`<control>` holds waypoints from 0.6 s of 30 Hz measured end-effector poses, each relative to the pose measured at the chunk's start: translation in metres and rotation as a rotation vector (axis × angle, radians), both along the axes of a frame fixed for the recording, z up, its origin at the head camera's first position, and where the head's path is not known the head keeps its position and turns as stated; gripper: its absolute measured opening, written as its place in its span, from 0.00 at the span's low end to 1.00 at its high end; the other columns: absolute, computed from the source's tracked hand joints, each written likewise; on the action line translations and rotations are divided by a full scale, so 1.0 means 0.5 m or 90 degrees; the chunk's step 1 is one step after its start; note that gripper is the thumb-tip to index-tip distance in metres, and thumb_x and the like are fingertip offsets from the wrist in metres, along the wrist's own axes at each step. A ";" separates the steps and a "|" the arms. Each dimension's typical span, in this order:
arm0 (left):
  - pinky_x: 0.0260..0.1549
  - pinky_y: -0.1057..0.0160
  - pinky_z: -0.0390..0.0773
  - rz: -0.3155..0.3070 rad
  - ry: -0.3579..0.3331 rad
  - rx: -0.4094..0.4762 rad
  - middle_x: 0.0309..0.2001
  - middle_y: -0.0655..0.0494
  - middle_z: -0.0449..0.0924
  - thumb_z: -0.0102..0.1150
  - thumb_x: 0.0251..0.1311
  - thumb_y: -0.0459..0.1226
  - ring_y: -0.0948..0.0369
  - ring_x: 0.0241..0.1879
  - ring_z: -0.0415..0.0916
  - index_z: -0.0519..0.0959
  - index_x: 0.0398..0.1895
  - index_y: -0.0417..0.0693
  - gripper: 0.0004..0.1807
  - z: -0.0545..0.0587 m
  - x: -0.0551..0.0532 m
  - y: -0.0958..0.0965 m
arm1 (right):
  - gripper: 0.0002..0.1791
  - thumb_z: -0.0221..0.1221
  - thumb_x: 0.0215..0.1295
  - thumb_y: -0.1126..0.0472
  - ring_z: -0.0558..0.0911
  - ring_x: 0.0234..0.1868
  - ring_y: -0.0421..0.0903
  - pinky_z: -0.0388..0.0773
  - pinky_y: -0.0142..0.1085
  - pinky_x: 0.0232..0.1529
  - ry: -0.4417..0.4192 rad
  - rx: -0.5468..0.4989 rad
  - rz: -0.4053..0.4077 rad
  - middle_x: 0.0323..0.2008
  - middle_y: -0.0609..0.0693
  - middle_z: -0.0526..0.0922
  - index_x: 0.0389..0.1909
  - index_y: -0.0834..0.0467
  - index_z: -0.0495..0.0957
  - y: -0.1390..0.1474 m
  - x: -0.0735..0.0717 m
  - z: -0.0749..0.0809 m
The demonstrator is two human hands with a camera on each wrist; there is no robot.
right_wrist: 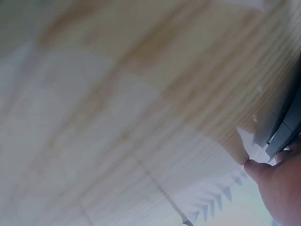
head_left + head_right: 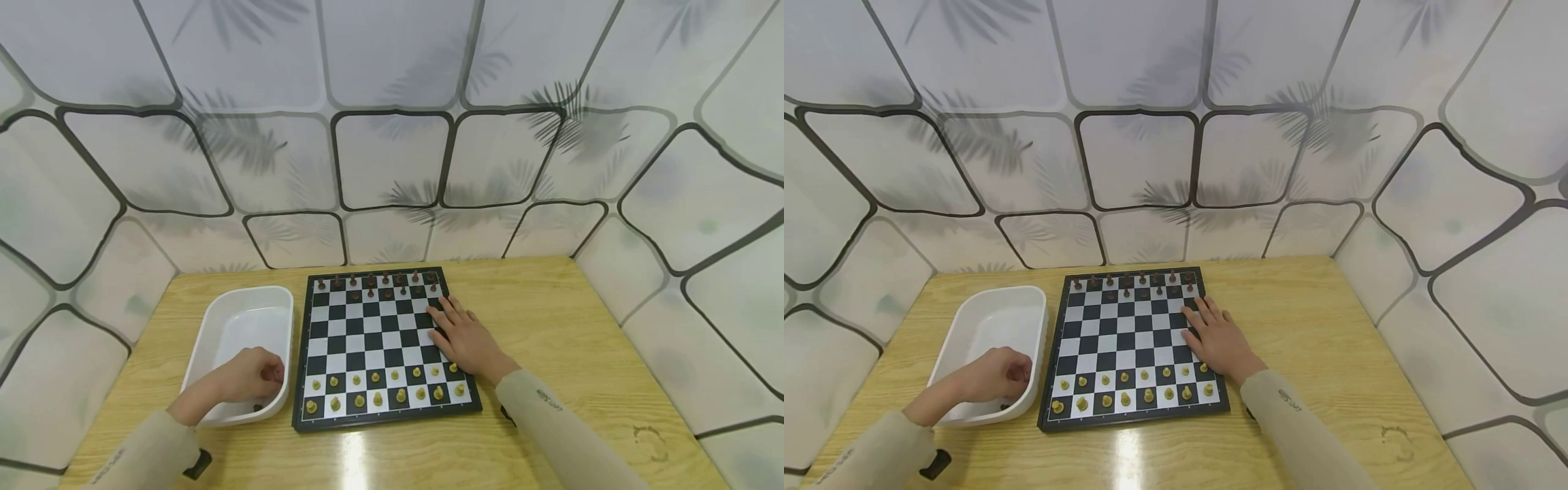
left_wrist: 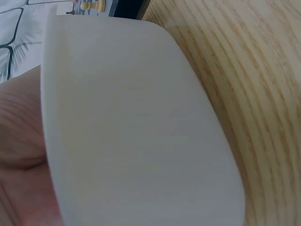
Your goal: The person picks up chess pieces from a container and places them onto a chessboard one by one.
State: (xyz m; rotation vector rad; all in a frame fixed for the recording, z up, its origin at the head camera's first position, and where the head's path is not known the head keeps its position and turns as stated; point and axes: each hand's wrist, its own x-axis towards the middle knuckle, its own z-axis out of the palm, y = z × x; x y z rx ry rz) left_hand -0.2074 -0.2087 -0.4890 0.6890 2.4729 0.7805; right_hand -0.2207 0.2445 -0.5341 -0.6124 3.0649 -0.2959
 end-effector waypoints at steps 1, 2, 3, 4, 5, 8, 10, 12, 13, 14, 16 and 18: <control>0.27 0.69 0.75 -0.001 0.009 0.001 0.24 0.64 0.78 0.70 0.55 0.31 0.68 0.25 0.73 0.84 0.31 0.47 0.04 -0.001 0.000 0.000 | 0.34 0.44 0.84 0.41 0.52 0.85 0.63 0.61 0.66 0.76 -0.001 -0.001 0.000 0.84 0.62 0.53 0.83 0.53 0.59 0.000 0.000 0.000; 0.27 0.69 0.74 0.000 0.015 0.003 0.24 0.64 0.78 0.70 0.55 0.31 0.69 0.25 0.72 0.83 0.31 0.47 0.04 -0.003 0.000 0.000 | 0.34 0.44 0.84 0.41 0.52 0.85 0.63 0.61 0.66 0.76 -0.002 0.000 -0.001 0.84 0.62 0.53 0.83 0.53 0.59 0.000 0.000 0.000; 0.26 0.69 0.74 -0.001 0.024 0.007 0.24 0.65 0.79 0.70 0.56 0.32 0.69 0.25 0.72 0.84 0.31 0.47 0.04 -0.003 0.000 -0.001 | 0.34 0.44 0.84 0.41 0.52 0.85 0.63 0.61 0.66 0.76 -0.003 0.001 -0.002 0.84 0.62 0.53 0.83 0.53 0.59 0.000 0.000 0.000; 0.26 0.69 0.75 0.002 0.028 0.010 0.24 0.65 0.79 0.70 0.56 0.31 0.69 0.24 0.72 0.84 0.31 0.48 0.04 -0.004 0.000 -0.001 | 0.34 0.44 0.84 0.41 0.52 0.85 0.63 0.61 0.66 0.76 -0.004 0.001 -0.002 0.84 0.62 0.53 0.83 0.53 0.59 0.000 0.000 -0.001; 0.26 0.69 0.75 0.006 0.032 0.013 0.23 0.65 0.79 0.70 0.56 0.32 0.70 0.24 0.73 0.84 0.31 0.48 0.04 -0.005 0.001 -0.001 | 0.34 0.44 0.84 0.41 0.51 0.85 0.63 0.60 0.66 0.76 -0.006 0.001 -0.003 0.84 0.62 0.53 0.83 0.53 0.59 0.000 -0.001 -0.002; 0.24 0.69 0.76 0.022 0.035 0.022 0.23 0.64 0.80 0.69 0.58 0.32 0.69 0.23 0.74 0.84 0.31 0.48 0.03 -0.007 0.003 0.000 | 0.34 0.43 0.84 0.41 0.51 0.85 0.63 0.60 0.66 0.76 -0.009 0.002 -0.005 0.84 0.62 0.52 0.83 0.52 0.58 0.001 -0.001 -0.003; 0.23 0.68 0.76 0.040 0.027 0.027 0.22 0.63 0.80 0.69 0.59 0.33 0.68 0.22 0.75 0.84 0.32 0.48 0.03 -0.005 0.005 0.002 | 0.34 0.43 0.84 0.41 0.51 0.85 0.63 0.60 0.67 0.76 -0.011 -0.001 -0.005 0.84 0.62 0.52 0.83 0.52 0.58 0.001 -0.001 -0.002; 0.23 0.68 0.76 0.055 0.025 0.032 0.22 0.63 0.81 0.69 0.59 0.34 0.67 0.22 0.76 0.83 0.33 0.47 0.03 -0.003 0.008 0.003 | 0.34 0.43 0.84 0.41 0.51 0.85 0.63 0.60 0.67 0.76 -0.012 -0.003 -0.006 0.84 0.62 0.52 0.83 0.52 0.58 0.000 -0.001 -0.001; 0.23 0.68 0.76 0.062 0.026 0.035 0.22 0.62 0.81 0.69 0.59 0.34 0.66 0.22 0.76 0.83 0.33 0.47 0.03 -0.002 0.009 0.003 | 0.34 0.43 0.84 0.41 0.51 0.85 0.63 0.60 0.67 0.76 -0.014 -0.003 -0.005 0.84 0.62 0.52 0.83 0.52 0.58 0.000 -0.001 0.000; 0.23 0.68 0.76 0.068 0.027 0.036 0.22 0.62 0.81 0.69 0.59 0.34 0.66 0.22 0.76 0.83 0.33 0.47 0.03 -0.001 0.010 0.003 | 0.34 0.43 0.84 0.41 0.51 0.85 0.63 0.60 0.67 0.76 -0.014 -0.003 -0.006 0.84 0.62 0.52 0.83 0.52 0.58 0.000 -0.001 0.001; 0.23 0.68 0.75 0.073 0.036 0.038 0.22 0.63 0.81 0.69 0.59 0.34 0.66 0.22 0.76 0.83 0.33 0.48 0.03 -0.002 0.011 0.002 | 0.34 0.44 0.84 0.41 0.51 0.85 0.63 0.60 0.67 0.76 -0.013 -0.003 -0.006 0.84 0.62 0.52 0.83 0.52 0.58 0.000 -0.001 0.001; 0.24 0.68 0.75 0.075 0.055 0.034 0.23 0.63 0.81 0.70 0.58 0.34 0.67 0.23 0.75 0.84 0.33 0.49 0.03 -0.003 0.009 0.000 | 0.34 0.43 0.84 0.41 0.51 0.85 0.63 0.60 0.66 0.76 -0.012 -0.001 -0.007 0.84 0.62 0.52 0.83 0.52 0.58 0.000 0.000 0.000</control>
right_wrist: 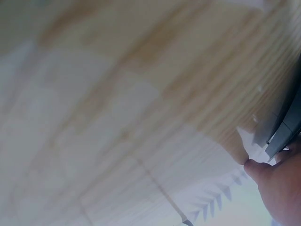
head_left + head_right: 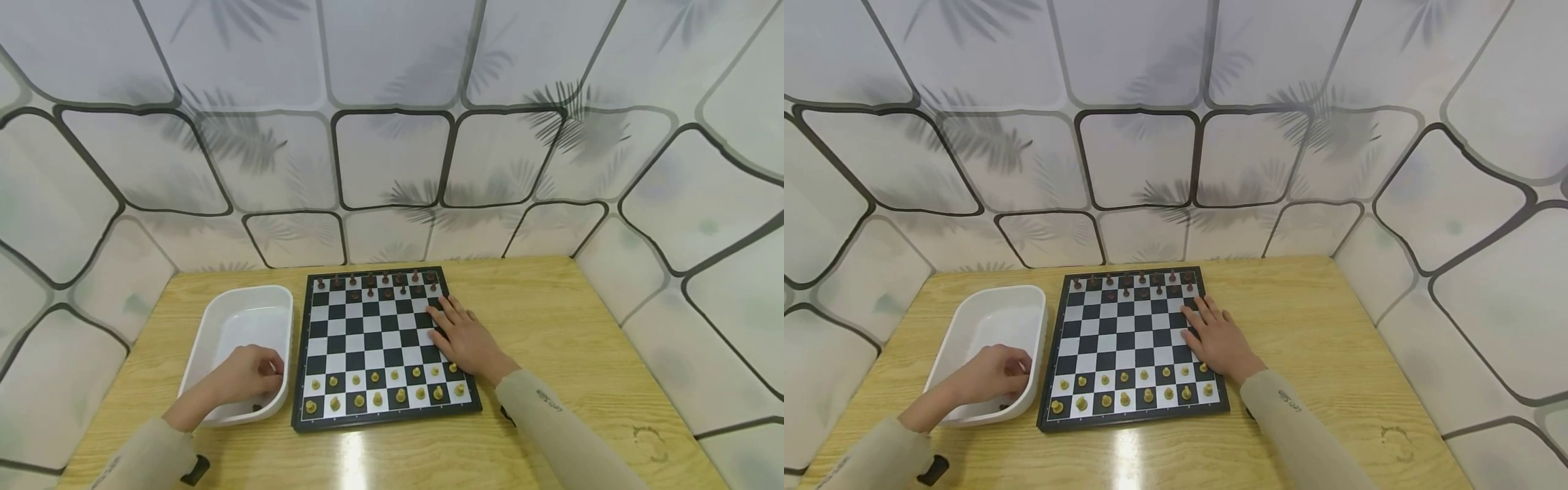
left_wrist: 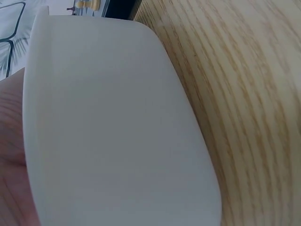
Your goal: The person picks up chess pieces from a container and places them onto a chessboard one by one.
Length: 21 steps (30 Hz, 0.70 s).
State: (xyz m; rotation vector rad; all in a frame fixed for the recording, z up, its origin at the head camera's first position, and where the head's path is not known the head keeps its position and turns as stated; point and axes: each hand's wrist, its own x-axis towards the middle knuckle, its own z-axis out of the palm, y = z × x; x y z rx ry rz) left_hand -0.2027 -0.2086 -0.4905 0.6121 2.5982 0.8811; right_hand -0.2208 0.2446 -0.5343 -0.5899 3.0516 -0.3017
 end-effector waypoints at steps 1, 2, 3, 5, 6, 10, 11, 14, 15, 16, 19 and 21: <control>0.24 0.68 0.74 0.002 0.010 -0.003 0.23 0.64 0.81 0.70 0.58 0.34 0.68 0.23 0.75 0.84 0.34 0.49 0.03 0.000 -0.002 -0.001 | 0.34 0.44 0.84 0.41 0.51 0.85 0.63 0.60 0.66 0.76 0.001 0.000 0.000 0.84 0.62 0.53 0.83 0.52 0.58 0.000 0.000 0.000; 0.24 0.68 0.74 0.006 0.023 -0.006 0.24 0.64 0.81 0.70 0.58 0.34 0.68 0.24 0.75 0.84 0.34 0.49 0.03 0.001 -0.004 -0.002 | 0.34 0.44 0.84 0.41 0.51 0.85 0.63 0.60 0.66 0.76 0.001 0.002 -0.001 0.84 0.62 0.53 0.83 0.52 0.58 0.000 0.000 0.000; 0.25 0.68 0.74 0.011 0.039 -0.008 0.24 0.64 0.81 0.70 0.58 0.34 0.69 0.24 0.74 0.85 0.34 0.49 0.03 0.004 -0.007 -0.004 | 0.34 0.44 0.84 0.41 0.52 0.85 0.63 0.60 0.66 0.76 0.002 0.003 -0.001 0.84 0.62 0.53 0.83 0.52 0.58 0.000 0.000 0.000; 0.25 0.68 0.74 0.031 0.074 -0.010 0.25 0.65 0.81 0.70 0.58 0.34 0.70 0.25 0.74 0.85 0.34 0.50 0.03 0.013 -0.012 -0.006 | 0.34 0.43 0.84 0.41 0.51 0.85 0.63 0.60 0.66 0.76 0.000 0.006 -0.002 0.84 0.62 0.53 0.83 0.52 0.58 -0.001 -0.001 0.001; 0.25 0.68 0.74 0.042 0.092 -0.009 0.25 0.65 0.81 0.70 0.58 0.34 0.70 0.25 0.74 0.85 0.34 0.50 0.03 0.020 -0.016 -0.006 | 0.34 0.43 0.84 0.41 0.51 0.85 0.63 0.60 0.66 0.76 -0.001 0.008 -0.003 0.84 0.62 0.53 0.83 0.52 0.58 -0.001 -0.001 0.000; 0.25 0.68 0.74 0.078 0.174 0.008 0.25 0.64 0.81 0.69 0.58 0.33 0.70 0.25 0.73 0.86 0.33 0.49 0.02 0.054 -0.030 -0.007 | 0.34 0.43 0.84 0.41 0.51 0.85 0.63 0.60 0.66 0.77 -0.004 0.009 -0.008 0.84 0.62 0.53 0.83 0.52 0.58 -0.002 -0.002 -0.002; 0.25 0.68 0.74 0.085 0.190 0.013 0.25 0.64 0.82 0.69 0.59 0.33 0.69 0.25 0.73 0.86 0.34 0.48 0.02 0.062 -0.033 -0.007 | 0.34 0.44 0.84 0.41 0.51 0.85 0.63 0.60 0.66 0.77 -0.005 0.008 -0.009 0.84 0.62 0.53 0.83 0.52 0.58 -0.002 -0.001 -0.002; 0.26 0.68 0.75 0.103 0.219 0.031 0.26 0.61 0.84 0.70 0.61 0.33 0.68 0.26 0.75 0.87 0.36 0.46 0.02 0.086 -0.044 -0.002 | 0.34 0.43 0.84 0.41 0.51 0.85 0.62 0.59 0.66 0.77 -0.007 0.008 -0.011 0.84 0.61 0.52 0.84 0.51 0.58 -0.003 -0.001 0.000; 0.26 0.68 0.76 0.108 0.225 0.037 0.27 0.61 0.85 0.70 0.62 0.33 0.68 0.27 0.77 0.87 0.37 0.45 0.03 0.093 -0.047 0.000 | 0.34 0.43 0.84 0.41 0.51 0.85 0.63 0.59 0.66 0.77 -0.006 0.008 -0.010 0.84 0.61 0.52 0.83 0.52 0.58 -0.003 0.000 0.000; 0.26 0.67 0.77 0.110 0.231 0.044 0.27 0.59 0.85 0.70 0.62 0.33 0.67 0.27 0.78 0.87 0.38 0.45 0.03 0.099 -0.050 0.003 | 0.34 0.43 0.84 0.41 0.51 0.85 0.63 0.59 0.66 0.77 -0.006 0.009 -0.010 0.84 0.61 0.52 0.83 0.52 0.58 -0.003 0.000 0.000; 0.28 0.67 0.79 0.110 0.255 0.053 0.29 0.58 0.87 0.71 0.63 0.34 0.66 0.28 0.80 0.88 0.40 0.44 0.05 0.111 -0.060 0.012 | 0.34 0.43 0.84 0.41 0.51 0.85 0.63 0.60 0.66 0.76 -0.002 0.007 -0.009 0.84 0.62 0.53 0.83 0.52 0.58 -0.003 0.000 -0.001; 0.29 0.67 0.79 0.106 0.263 0.056 0.30 0.57 0.88 0.71 0.63 0.34 0.66 0.29 0.81 0.88 0.41 0.45 0.05 0.116 -0.068 0.020 | 0.34 0.43 0.84 0.41 0.51 0.85 0.63 0.59 0.66 0.77 -0.005 0.007 -0.010 0.84 0.61 0.52 0.83 0.51 0.58 -0.002 0.000 -0.002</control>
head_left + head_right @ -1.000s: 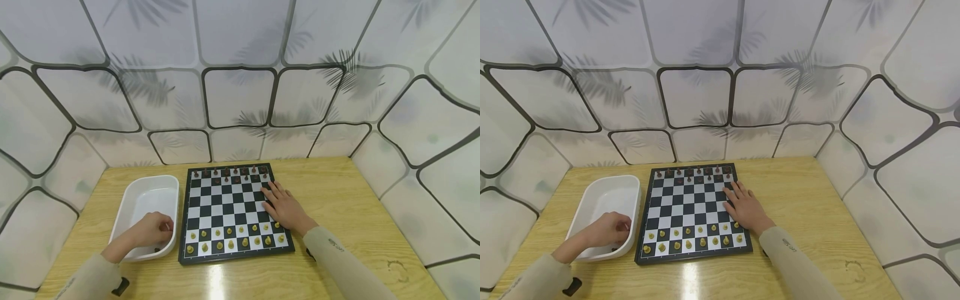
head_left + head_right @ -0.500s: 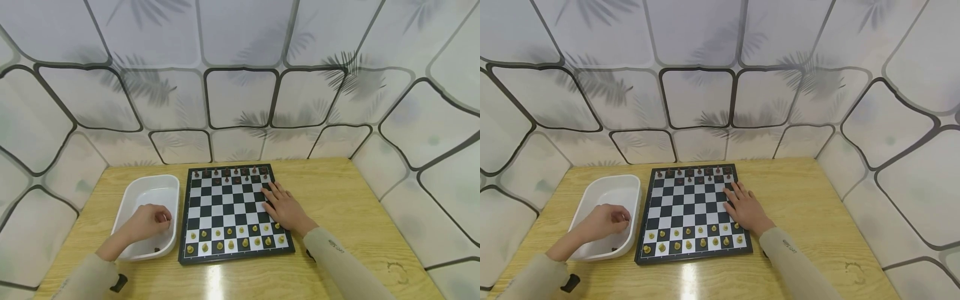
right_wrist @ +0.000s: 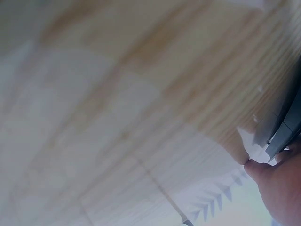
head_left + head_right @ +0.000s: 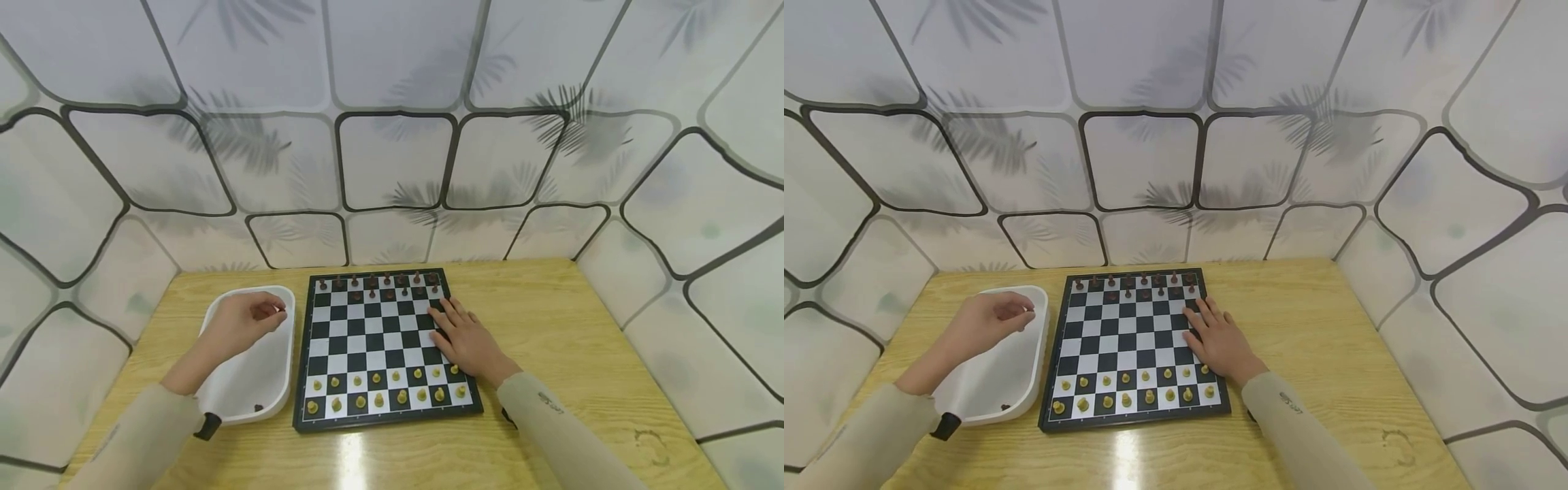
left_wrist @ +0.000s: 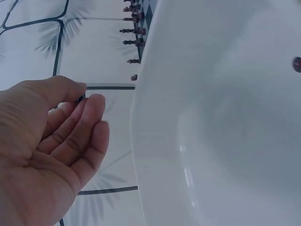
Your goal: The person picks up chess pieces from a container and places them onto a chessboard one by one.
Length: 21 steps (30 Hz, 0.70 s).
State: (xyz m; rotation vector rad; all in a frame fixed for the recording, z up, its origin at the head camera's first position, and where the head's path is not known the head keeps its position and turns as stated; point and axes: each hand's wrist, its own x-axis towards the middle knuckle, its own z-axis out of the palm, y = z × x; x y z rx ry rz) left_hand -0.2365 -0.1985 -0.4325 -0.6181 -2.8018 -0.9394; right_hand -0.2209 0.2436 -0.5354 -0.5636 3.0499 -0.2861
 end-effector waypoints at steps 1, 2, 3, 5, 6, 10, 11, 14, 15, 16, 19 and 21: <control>0.30 0.66 0.79 -0.002 0.002 -0.001 0.31 0.57 0.88 0.72 0.63 0.35 0.65 0.30 0.82 0.88 0.41 0.45 0.06 0.001 -0.004 0.005 | 0.34 0.43 0.84 0.40 0.50 0.85 0.63 0.59 0.66 0.77 -0.002 0.000 -0.001 0.84 0.61 0.52 0.84 0.51 0.57 0.000 0.000 -0.001; 0.30 0.66 0.79 -0.004 0.000 -0.001 0.32 0.57 0.88 0.72 0.64 0.35 0.64 0.30 0.82 0.89 0.42 0.45 0.06 0.002 -0.008 0.010 | 0.35 0.42 0.84 0.40 0.50 0.85 0.63 0.59 0.66 0.77 -0.004 0.000 -0.002 0.85 0.61 0.51 0.84 0.51 0.57 0.001 -0.001 -0.002; 0.31 0.65 0.80 -0.006 -0.004 0.001 0.32 0.56 0.89 0.71 0.64 0.35 0.63 0.31 0.82 0.89 0.43 0.44 0.06 0.002 -0.013 0.016 | 0.35 0.42 0.85 0.40 0.49 0.85 0.62 0.58 0.66 0.77 -0.007 0.001 -0.002 0.85 0.61 0.51 0.84 0.50 0.56 0.001 -0.001 -0.002; 0.32 0.63 0.81 -0.006 -0.020 0.008 0.34 0.54 0.89 0.71 0.65 0.36 0.61 0.33 0.84 0.89 0.44 0.43 0.08 0.002 -0.023 0.028 | 0.35 0.42 0.85 0.40 0.49 0.86 0.62 0.58 0.66 0.78 -0.007 0.001 -0.003 0.85 0.60 0.51 0.84 0.50 0.56 0.001 -0.002 -0.003; 0.33 0.62 0.82 -0.003 -0.028 0.011 0.35 0.52 0.90 0.71 0.66 0.36 0.59 0.34 0.85 0.88 0.44 0.42 0.08 0.001 -0.028 0.035 | 0.35 0.42 0.85 0.40 0.50 0.85 0.62 0.58 0.66 0.77 -0.005 0.001 -0.002 0.85 0.60 0.51 0.84 0.50 0.57 0.001 -0.002 -0.004; 0.39 0.56 0.86 0.013 -0.069 0.026 0.39 0.49 0.90 0.69 0.68 0.39 0.54 0.39 0.88 0.88 0.46 0.40 0.11 -0.002 -0.049 0.063 | 0.35 0.43 0.84 0.40 0.51 0.85 0.62 0.59 0.66 0.77 0.004 -0.005 0.000 0.84 0.61 0.53 0.83 0.51 0.58 0.000 -0.002 -0.004; 0.40 0.55 0.86 0.016 -0.079 0.031 0.39 0.48 0.90 0.69 0.68 0.39 0.53 0.40 0.88 0.88 0.47 0.40 0.11 -0.002 -0.053 0.069 | 0.35 0.43 0.84 0.40 0.51 0.85 0.62 0.59 0.66 0.77 0.004 -0.006 0.001 0.84 0.61 0.53 0.83 0.51 0.58 -0.001 -0.002 -0.003; 0.41 0.52 0.86 0.017 -0.096 0.035 0.40 0.48 0.90 0.68 0.68 0.39 0.52 0.42 0.88 0.87 0.47 0.41 0.11 -0.003 -0.067 0.085 | 0.34 0.43 0.84 0.40 0.51 0.85 0.62 0.60 0.66 0.77 0.004 -0.006 0.002 0.84 0.61 0.53 0.83 0.51 0.58 -0.001 -0.001 -0.001; 0.41 0.52 0.86 0.015 -0.097 0.036 0.40 0.48 0.90 0.68 0.68 0.39 0.52 0.41 0.88 0.87 0.46 0.41 0.11 -0.004 -0.072 0.091 | 0.34 0.43 0.84 0.40 0.51 0.85 0.62 0.60 0.65 0.77 0.003 -0.006 0.002 0.84 0.61 0.53 0.83 0.51 0.58 -0.001 -0.001 0.000; 0.41 0.52 0.86 0.013 -0.099 0.037 0.40 0.47 0.90 0.67 0.68 0.38 0.52 0.41 0.88 0.87 0.46 0.40 0.11 -0.005 -0.076 0.096 | 0.34 0.43 0.84 0.40 0.51 0.85 0.62 0.59 0.65 0.77 0.002 -0.006 0.001 0.84 0.61 0.53 0.83 0.51 0.58 -0.001 -0.001 0.001; 0.42 0.51 0.86 0.006 -0.098 0.034 0.40 0.46 0.90 0.67 0.67 0.37 0.51 0.41 0.87 0.87 0.45 0.39 0.10 -0.012 -0.093 0.110 | 0.34 0.42 0.84 0.40 0.51 0.85 0.61 0.59 0.65 0.77 -0.002 -0.008 -0.001 0.84 0.60 0.52 0.84 0.50 0.58 -0.001 -0.001 0.002; 0.42 0.51 0.86 0.003 -0.101 0.027 0.41 0.45 0.90 0.67 0.67 0.36 0.51 0.41 0.87 0.87 0.45 0.39 0.10 -0.016 -0.103 0.119 | 0.34 0.42 0.84 0.40 0.51 0.85 0.62 0.59 0.65 0.77 -0.004 -0.008 0.000 0.84 0.60 0.52 0.84 0.51 0.57 -0.001 -0.001 0.002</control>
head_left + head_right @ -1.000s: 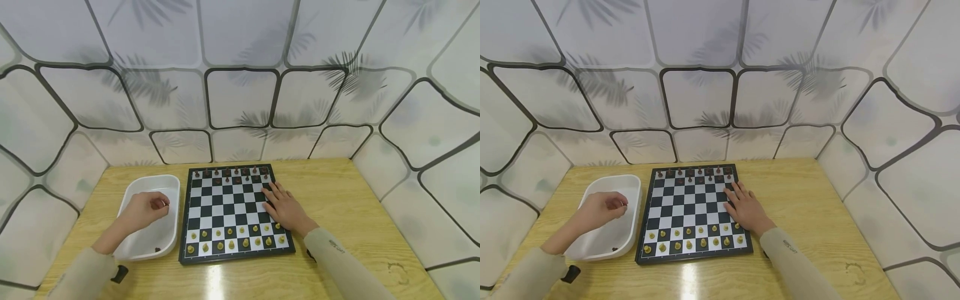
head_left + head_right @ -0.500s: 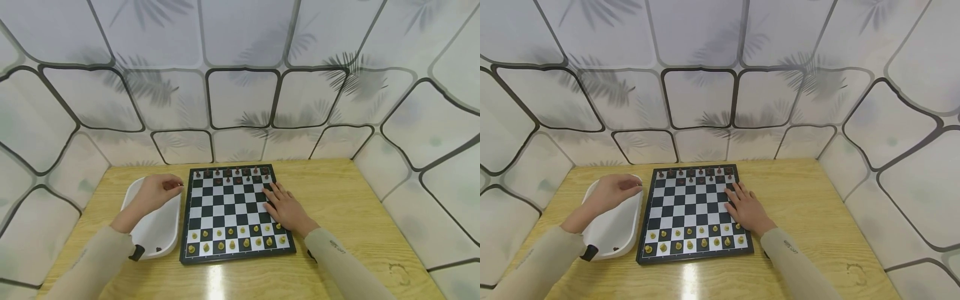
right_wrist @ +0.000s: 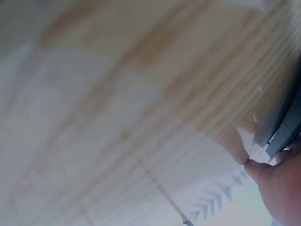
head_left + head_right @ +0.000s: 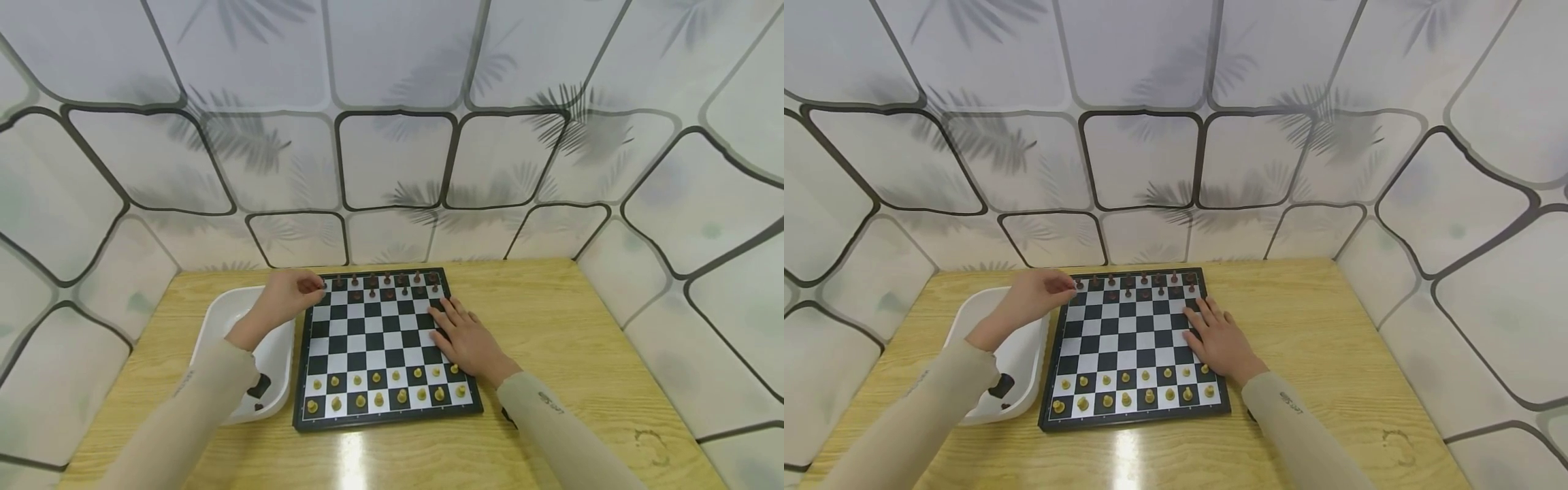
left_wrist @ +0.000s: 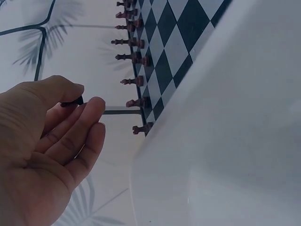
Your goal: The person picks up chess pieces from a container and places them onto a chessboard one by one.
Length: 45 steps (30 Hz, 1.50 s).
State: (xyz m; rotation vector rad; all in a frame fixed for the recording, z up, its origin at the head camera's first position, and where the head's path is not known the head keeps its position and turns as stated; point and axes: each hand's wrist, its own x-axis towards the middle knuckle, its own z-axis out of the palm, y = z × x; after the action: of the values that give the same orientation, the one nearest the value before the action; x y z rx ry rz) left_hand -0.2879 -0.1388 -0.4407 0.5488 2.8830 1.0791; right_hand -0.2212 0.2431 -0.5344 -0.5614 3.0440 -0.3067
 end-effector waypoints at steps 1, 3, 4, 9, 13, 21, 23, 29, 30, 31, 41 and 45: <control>0.43 0.51 0.86 -0.003 -0.003 -0.004 0.41 0.45 0.90 0.67 0.66 0.35 0.51 0.41 0.87 0.87 0.45 0.39 0.09 -0.003 -0.005 0.004 | 0.34 0.42 0.84 0.40 0.51 0.85 0.62 0.59 0.65 0.77 0.001 0.001 0.001 0.84 0.61 0.52 0.84 0.51 0.58 0.000 0.000 0.000; 0.42 0.51 0.86 -0.010 -0.004 -0.016 0.40 0.45 0.89 0.67 0.66 0.35 0.51 0.41 0.86 0.87 0.44 0.39 0.08 -0.008 -0.015 0.012 | 0.34 0.42 0.84 0.40 0.51 0.85 0.62 0.59 0.65 0.77 -0.001 0.002 0.001 0.84 0.60 0.52 0.84 0.51 0.57 0.000 0.000 -0.001; 0.41 0.52 0.85 -0.011 -0.005 -0.023 0.39 0.46 0.89 0.68 0.65 0.35 0.52 0.40 0.86 0.87 0.43 0.39 0.08 -0.009 -0.019 0.017 | 0.34 0.43 0.84 0.41 0.51 0.85 0.62 0.59 0.65 0.77 -0.001 0.003 0.001 0.84 0.61 0.52 0.84 0.51 0.57 0.000 0.000 -0.001; 0.37 0.55 0.84 -0.030 0.003 -0.054 0.37 0.47 0.89 0.68 0.64 0.34 0.54 0.37 0.84 0.87 0.41 0.40 0.06 -0.017 -0.036 0.037 | 0.34 0.43 0.84 0.41 0.51 0.85 0.62 0.59 0.65 0.78 -0.003 0.000 -0.002 0.85 0.60 0.52 0.84 0.51 0.57 0.000 0.001 -0.001; 0.37 0.55 0.84 -0.045 0.005 -0.062 0.38 0.46 0.89 0.67 0.65 0.33 0.54 0.37 0.85 0.87 0.42 0.39 0.07 -0.022 -0.046 0.046 | 0.34 0.42 0.84 0.40 0.51 0.85 0.62 0.59 0.65 0.78 -0.001 0.002 -0.003 0.85 0.60 0.52 0.84 0.51 0.58 0.000 0.001 -0.003; 0.40 0.54 0.86 -0.044 -0.026 -0.075 0.41 0.44 0.90 0.67 0.66 0.33 0.52 0.40 0.86 0.88 0.45 0.37 0.09 -0.040 -0.065 0.057 | 0.34 0.41 0.84 0.40 0.50 0.85 0.61 0.60 0.65 0.77 -0.003 0.006 0.000 0.85 0.60 0.52 0.84 0.50 0.57 0.002 -0.001 -0.006; 0.40 0.55 0.86 -0.042 -0.029 -0.080 0.41 0.44 0.90 0.68 0.66 0.33 0.52 0.40 0.86 0.88 0.45 0.36 0.09 -0.042 -0.068 0.059 | 0.34 0.41 0.84 0.40 0.50 0.85 0.61 0.60 0.65 0.77 -0.001 0.006 0.000 0.85 0.60 0.52 0.84 0.50 0.57 0.002 -0.001 -0.006; 0.39 0.56 0.86 -0.038 -0.049 -0.087 0.41 0.44 0.90 0.68 0.65 0.33 0.53 0.39 0.86 0.88 0.44 0.36 0.09 -0.046 -0.077 0.064 | 0.34 0.41 0.84 0.40 0.50 0.85 0.61 0.60 0.64 0.77 0.002 0.009 0.000 0.85 0.60 0.52 0.84 0.50 0.57 0.003 -0.003 -0.007; 0.39 0.56 0.86 -0.038 -0.053 -0.088 0.42 0.43 0.90 0.68 0.65 0.33 0.53 0.39 0.86 0.88 0.44 0.36 0.09 -0.047 -0.078 0.065 | 0.34 0.41 0.84 0.39 0.50 0.85 0.61 0.60 0.64 0.77 0.002 0.010 0.000 0.85 0.59 0.52 0.84 0.50 0.57 0.004 -0.003 -0.008; 0.39 0.56 0.86 -0.037 -0.057 -0.088 0.42 0.43 0.90 0.68 0.65 0.33 0.53 0.39 0.86 0.88 0.44 0.36 0.09 -0.049 -0.079 0.066 | 0.35 0.41 0.84 0.39 0.50 0.85 0.61 0.60 0.64 0.77 0.001 0.011 0.001 0.85 0.60 0.52 0.84 0.50 0.57 0.004 -0.004 -0.008; 0.38 0.57 0.85 -0.020 -0.081 -0.098 0.39 0.46 0.90 0.70 0.64 0.33 0.56 0.36 0.84 0.89 0.40 0.39 0.06 -0.067 -0.088 0.073 | 0.35 0.41 0.85 0.39 0.50 0.86 0.61 0.60 0.64 0.78 -0.002 0.011 0.003 0.85 0.60 0.51 0.84 0.50 0.57 0.005 -0.004 -0.009; 0.39 0.57 0.85 -0.017 -0.087 -0.106 0.41 0.46 0.91 0.69 0.64 0.34 0.56 0.37 0.85 0.90 0.41 0.39 0.07 -0.067 -0.091 0.074 | 0.35 0.40 0.85 0.39 0.49 0.86 0.61 0.60 0.64 0.78 0.000 0.013 0.005 0.85 0.60 0.51 0.84 0.50 0.56 0.006 -0.005 -0.009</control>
State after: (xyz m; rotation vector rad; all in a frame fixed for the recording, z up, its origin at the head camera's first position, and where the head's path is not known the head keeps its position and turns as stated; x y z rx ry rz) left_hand -0.3334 -0.1019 -0.4743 0.4835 2.8026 0.8286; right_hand -0.2237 0.2459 -0.5391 -0.5731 3.0404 -0.2739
